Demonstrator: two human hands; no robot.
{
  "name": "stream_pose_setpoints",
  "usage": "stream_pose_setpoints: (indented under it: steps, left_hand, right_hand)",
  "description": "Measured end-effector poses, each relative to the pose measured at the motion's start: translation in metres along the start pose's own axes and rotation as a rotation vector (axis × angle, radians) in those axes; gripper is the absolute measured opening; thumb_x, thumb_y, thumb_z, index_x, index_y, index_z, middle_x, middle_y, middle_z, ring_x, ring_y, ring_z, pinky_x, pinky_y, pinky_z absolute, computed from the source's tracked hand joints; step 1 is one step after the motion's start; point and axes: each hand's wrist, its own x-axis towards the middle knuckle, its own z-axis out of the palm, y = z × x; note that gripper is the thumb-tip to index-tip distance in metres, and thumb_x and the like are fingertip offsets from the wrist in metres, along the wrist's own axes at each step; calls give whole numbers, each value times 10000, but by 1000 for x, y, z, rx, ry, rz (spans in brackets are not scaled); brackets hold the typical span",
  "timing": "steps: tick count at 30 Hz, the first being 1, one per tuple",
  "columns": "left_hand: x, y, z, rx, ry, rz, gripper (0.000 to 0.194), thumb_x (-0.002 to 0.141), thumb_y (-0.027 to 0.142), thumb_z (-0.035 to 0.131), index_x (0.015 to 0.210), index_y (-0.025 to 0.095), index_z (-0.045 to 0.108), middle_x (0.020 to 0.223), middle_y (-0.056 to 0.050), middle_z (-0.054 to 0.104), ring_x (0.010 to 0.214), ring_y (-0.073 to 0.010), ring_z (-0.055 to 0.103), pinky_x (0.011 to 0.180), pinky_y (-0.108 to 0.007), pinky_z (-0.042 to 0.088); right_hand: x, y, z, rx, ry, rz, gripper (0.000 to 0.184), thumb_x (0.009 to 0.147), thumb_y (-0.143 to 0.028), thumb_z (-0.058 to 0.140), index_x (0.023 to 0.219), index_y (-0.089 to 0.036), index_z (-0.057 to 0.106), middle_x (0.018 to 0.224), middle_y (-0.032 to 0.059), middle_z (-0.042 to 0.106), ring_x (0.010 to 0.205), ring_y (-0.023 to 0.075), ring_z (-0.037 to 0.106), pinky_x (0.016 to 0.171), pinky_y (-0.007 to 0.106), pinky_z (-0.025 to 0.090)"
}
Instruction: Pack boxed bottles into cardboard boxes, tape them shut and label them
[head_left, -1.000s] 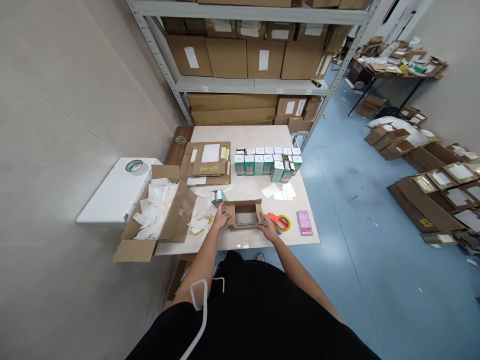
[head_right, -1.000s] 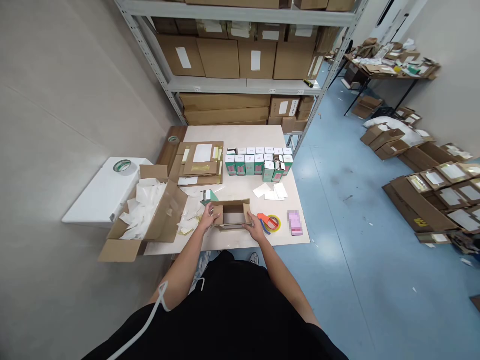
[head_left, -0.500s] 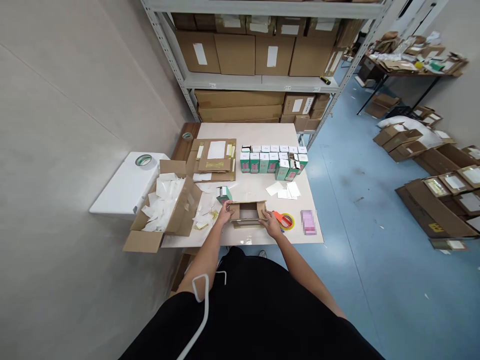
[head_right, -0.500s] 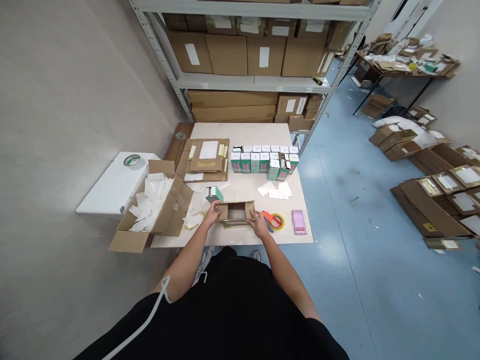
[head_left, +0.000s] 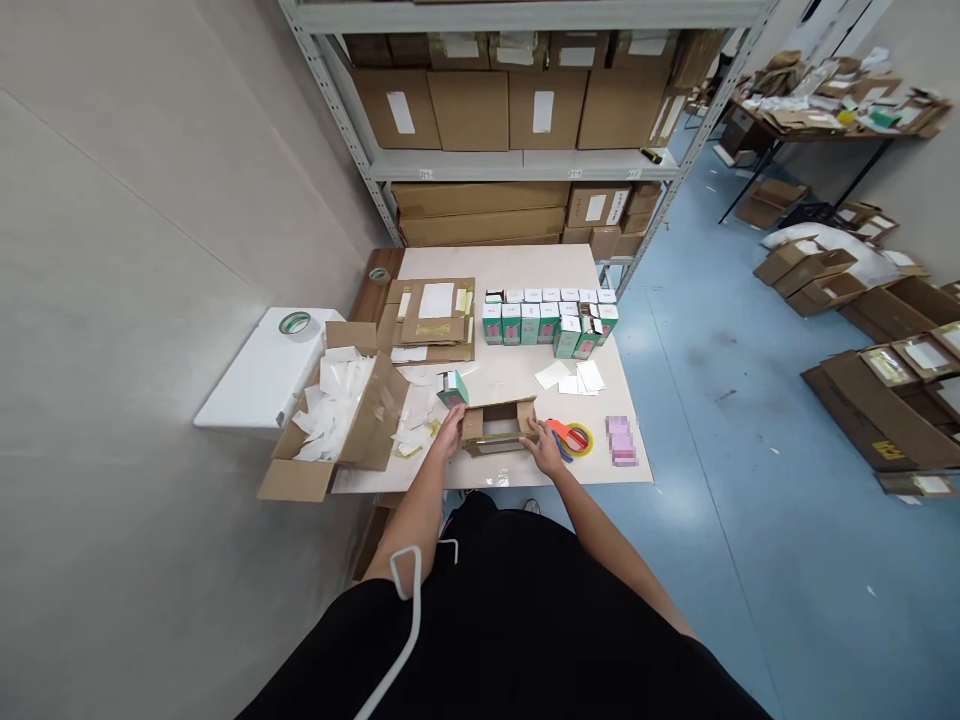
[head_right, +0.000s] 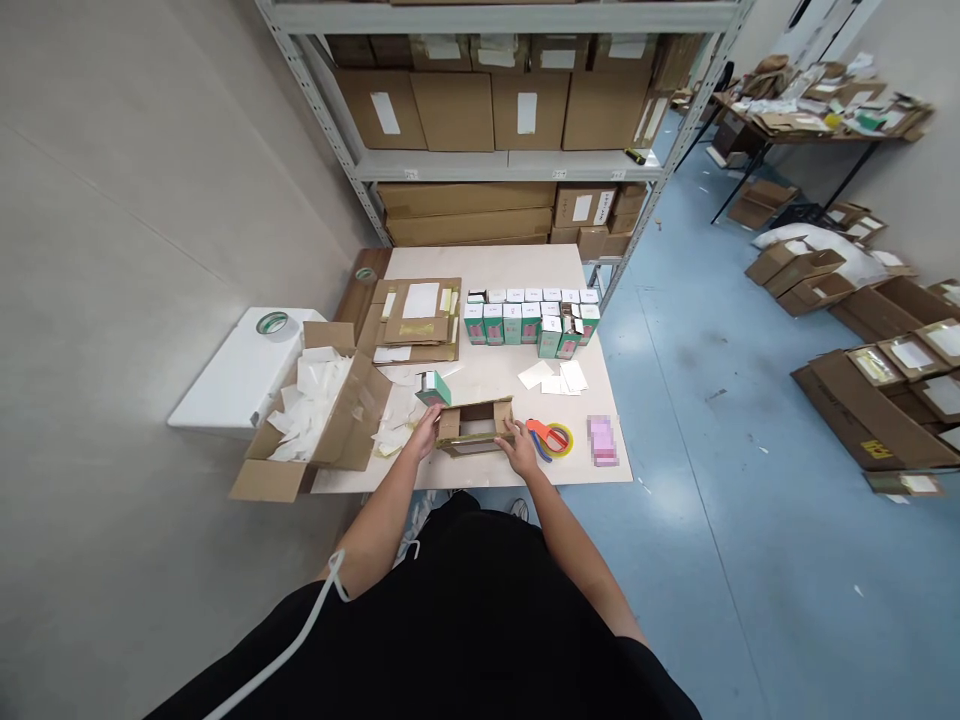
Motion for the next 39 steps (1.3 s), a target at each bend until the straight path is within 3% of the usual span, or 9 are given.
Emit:
stream_pose_setpoints:
  steps: [6, 11, 17, 22, 25, 28, 33, 36, 39]
  left_hand:
    - [0, -14, -9, 66, -2, 12, 455, 729, 500, 772, 1064, 205, 685, 1071, -56, 726, 939, -204, 686, 785, -276, 523]
    - [0, -31, -11, 60, -7, -22, 599, 680, 533, 829, 1169, 213, 697, 1141, -75, 747, 937, -222, 714, 795, -298, 545]
    - [0, -32, -10, 32, 18, -22, 707, 891, 749, 554, 1294, 184, 685, 1325, -138, 703, 1156, -279, 685, 894, -342, 562]
    - [1, -39, -3, 328, 103, 127, 531, 812, 452, 783, 1270, 210, 668, 1431, -103, 637, 1287, -290, 606, 1038, -353, 502]
    - [4, -43, 4, 470, 167, 169, 494, 840, 340, 734, 1307, 218, 631, 1398, -85, 651, 1294, -269, 599, 1108, -373, 454]
    - [6, -44, 10, 534, 206, 150, 629, 873, 300, 684, 1473, 239, 507, 1502, -87, 577, 1377, -267, 543, 1165, -385, 401]
    - [0, -45, 14, 454, 255, 40, 895, 928, 473, 668, 1659, 241, 207, 1650, -132, 410, 1472, -272, 462, 1166, -353, 403]
    - [-3, -46, 14, 468, 311, -42, 936, 915, 580, 670, 1653, 211, 229, 1618, -155, 455, 1448, -297, 493, 1144, -358, 431]
    - [0, -44, 10, 502, 305, -80, 846, 908, 598, 674, 1593, 203, 373, 1533, -153, 553, 1394, -312, 549, 1117, -363, 459]
  right_hand:
    - [0, 4, 5, 15, 34, -6, 678, 959, -642, 539, 1490, -221, 561, 1547, 160, 477, 1453, 317, 450, 1200, 477, 369]
    - [2, 3, 9, 38, 102, -15, 608, 987, -606, 493, 1428, -201, 598, 1484, 157, 553, 1411, 305, 496, 1193, 463, 386]
    - [-2, -8, 12, 52, 173, 51, 661, 964, -552, 550, 1497, -165, 489, 1438, 182, 599, 1272, 324, 596, 1077, 455, 486]
    - [-6, -20, 8, 40, 188, 113, 796, 967, -530, 558, 1619, -161, 288, 1459, 181, 593, 1140, 293, 659, 973, 387, 523]
    - [-5, -27, 4, -107, 140, 83, 726, 1002, -528, 502, 1626, -202, 322, 1431, 150, 607, 1206, 297, 621, 983, 370, 500]
    - [-3, -33, 1, -220, 90, 99, 665, 1026, -517, 473, 1616, -228, 372, 1369, 140, 626, 1208, 299, 609, 968, 357, 488]
    - [2, -31, -1, -245, 54, 116, 656, 1018, -502, 520, 1599, -213, 422, 1342, 154, 633, 1221, 306, 606, 976, 350, 480]
    - [5, -24, -4, -192, 18, 103, 677, 1006, -501, 536, 1607, -214, 411, 1315, 142, 652, 1177, 290, 628, 972, 350, 497]
    - [7, -16, -9, -116, -40, 63, 724, 969, -476, 586, 1623, -246, 379, 1351, 115, 651, 1134, 271, 649, 986, 361, 510]
